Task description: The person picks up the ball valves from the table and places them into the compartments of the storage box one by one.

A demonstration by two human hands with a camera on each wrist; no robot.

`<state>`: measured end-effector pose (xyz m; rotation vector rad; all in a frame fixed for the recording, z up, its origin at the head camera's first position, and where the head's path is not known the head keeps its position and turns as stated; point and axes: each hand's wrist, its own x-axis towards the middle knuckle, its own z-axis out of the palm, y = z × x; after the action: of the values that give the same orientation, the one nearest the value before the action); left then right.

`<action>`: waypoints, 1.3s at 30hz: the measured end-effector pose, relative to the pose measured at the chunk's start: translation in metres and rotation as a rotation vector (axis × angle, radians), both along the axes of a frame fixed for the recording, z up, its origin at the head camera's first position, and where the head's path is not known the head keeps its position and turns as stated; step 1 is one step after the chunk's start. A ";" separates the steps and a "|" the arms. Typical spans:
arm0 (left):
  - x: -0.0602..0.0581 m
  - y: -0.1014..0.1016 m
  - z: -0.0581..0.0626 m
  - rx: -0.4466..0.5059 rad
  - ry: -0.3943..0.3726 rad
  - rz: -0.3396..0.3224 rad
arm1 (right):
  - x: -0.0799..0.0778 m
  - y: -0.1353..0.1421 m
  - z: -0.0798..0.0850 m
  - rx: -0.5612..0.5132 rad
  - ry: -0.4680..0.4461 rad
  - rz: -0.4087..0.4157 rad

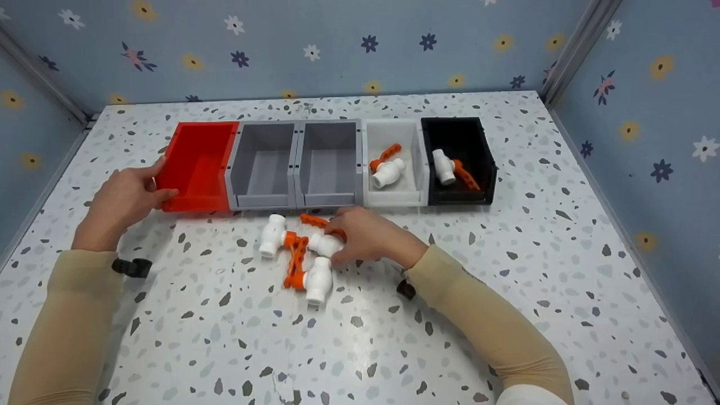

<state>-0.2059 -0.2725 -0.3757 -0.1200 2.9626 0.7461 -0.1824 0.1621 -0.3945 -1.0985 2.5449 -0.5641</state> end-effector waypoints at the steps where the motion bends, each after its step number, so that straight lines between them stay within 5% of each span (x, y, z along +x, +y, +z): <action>1: 0.000 0.000 0.000 -0.001 0.001 -0.001 | 0.000 0.000 0.000 -0.001 0.000 -0.001; 39: 0.000 0.001 0.000 -0.011 -0.017 0.007 | -0.002 0.006 0.007 -0.106 0.028 -0.010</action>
<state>-0.2057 -0.2710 -0.3753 -0.1374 2.9526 0.7258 -0.1841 0.1678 -0.3874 -1.1373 2.5711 -0.6977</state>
